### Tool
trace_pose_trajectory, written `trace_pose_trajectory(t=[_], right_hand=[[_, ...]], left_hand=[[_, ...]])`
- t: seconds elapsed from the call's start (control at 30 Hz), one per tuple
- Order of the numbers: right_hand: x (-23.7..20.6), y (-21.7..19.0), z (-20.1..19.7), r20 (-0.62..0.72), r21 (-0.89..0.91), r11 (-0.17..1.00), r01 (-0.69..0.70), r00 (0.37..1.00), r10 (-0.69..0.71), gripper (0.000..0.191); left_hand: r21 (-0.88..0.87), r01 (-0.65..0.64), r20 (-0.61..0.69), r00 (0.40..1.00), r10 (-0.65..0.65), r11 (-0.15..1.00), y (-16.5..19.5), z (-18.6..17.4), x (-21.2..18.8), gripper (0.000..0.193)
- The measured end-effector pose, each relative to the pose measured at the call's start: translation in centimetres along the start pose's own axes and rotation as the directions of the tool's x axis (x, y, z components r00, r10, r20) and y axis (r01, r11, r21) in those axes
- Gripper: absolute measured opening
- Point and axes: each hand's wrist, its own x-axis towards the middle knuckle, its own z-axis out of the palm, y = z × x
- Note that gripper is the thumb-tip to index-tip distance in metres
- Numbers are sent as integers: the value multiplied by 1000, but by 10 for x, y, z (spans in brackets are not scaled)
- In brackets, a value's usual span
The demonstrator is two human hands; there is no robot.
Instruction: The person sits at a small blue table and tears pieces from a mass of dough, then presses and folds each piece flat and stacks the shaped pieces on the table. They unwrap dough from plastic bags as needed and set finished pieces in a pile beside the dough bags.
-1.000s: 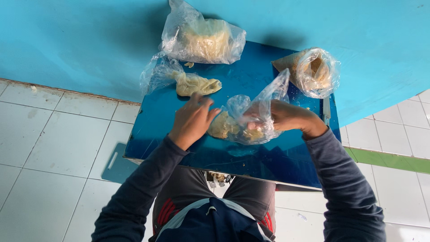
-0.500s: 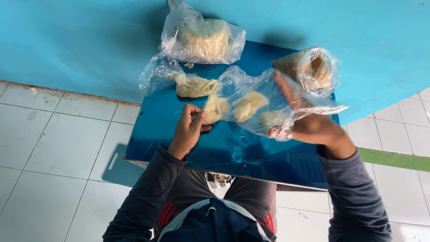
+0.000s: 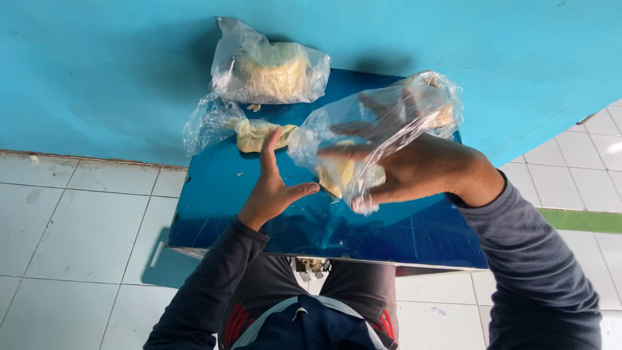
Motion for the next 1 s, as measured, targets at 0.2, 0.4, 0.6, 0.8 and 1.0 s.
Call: trace_pose_trajectory(t=[0.2,0.4,0.6,0.8,1.0], right_hand=[[-4,0,9,-102,-178,964,195,971,-215,78],[-9,7,22,-736,-101,951,-293,665,126,97],[29,26,110,-363,85,987,-138,918,160,124],[52,78,111,-4,338,881,-329,936,352,48],[61,140,20,-539,646,747,-159,598,593,49]], left_hand=[[127,-188,264,953,150,974,0,-3,44,82],[-117,402,215,903,-372,908,-21,16,54,33],[-216,409,510,821,-255,887,-13,11,49,31],[-277,293,365,913,-182,915,-25,-19,52,27],[-270,229,-91,961,-262,935,-40,-34,64,22]])
